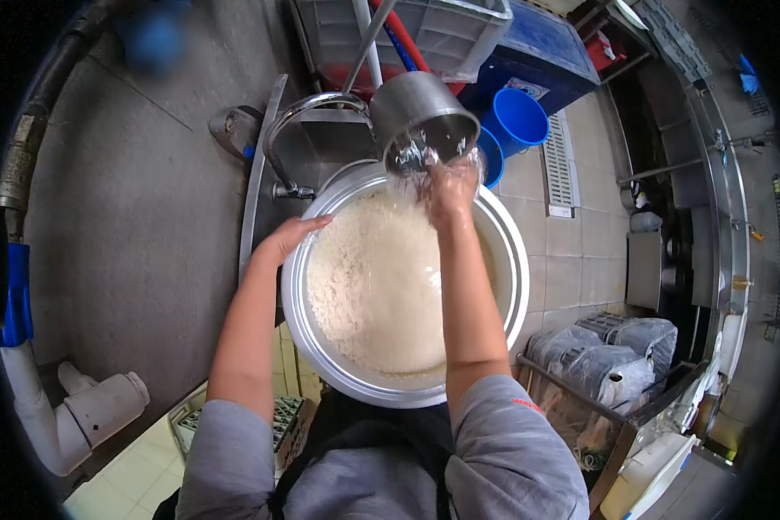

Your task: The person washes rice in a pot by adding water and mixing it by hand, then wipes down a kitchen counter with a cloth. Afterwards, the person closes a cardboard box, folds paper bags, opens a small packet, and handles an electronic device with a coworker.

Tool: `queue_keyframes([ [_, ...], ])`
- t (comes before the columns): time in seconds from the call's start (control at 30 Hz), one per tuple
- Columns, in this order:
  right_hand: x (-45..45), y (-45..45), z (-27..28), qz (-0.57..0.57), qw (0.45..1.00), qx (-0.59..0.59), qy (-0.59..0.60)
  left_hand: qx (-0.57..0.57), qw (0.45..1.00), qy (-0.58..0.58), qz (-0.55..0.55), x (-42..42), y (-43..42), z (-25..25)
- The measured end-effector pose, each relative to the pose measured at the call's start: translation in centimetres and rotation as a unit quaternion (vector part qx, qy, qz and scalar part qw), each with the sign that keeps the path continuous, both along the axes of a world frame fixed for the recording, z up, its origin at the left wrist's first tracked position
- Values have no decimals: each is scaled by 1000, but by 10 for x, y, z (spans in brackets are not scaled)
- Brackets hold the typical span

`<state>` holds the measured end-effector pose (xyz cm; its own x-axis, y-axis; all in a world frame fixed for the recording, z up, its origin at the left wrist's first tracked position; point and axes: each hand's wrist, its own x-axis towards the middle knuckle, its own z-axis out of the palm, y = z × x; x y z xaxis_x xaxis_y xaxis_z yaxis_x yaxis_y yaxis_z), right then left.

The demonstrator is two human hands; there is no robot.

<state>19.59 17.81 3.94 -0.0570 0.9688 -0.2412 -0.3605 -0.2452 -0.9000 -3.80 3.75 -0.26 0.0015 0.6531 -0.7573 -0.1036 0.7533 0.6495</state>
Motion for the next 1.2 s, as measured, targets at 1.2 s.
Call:
queue_keyframes([
  [1.2,-58,80,-20,257,680,-28,-686,-20,999,-32,23,-4,1,1],
])
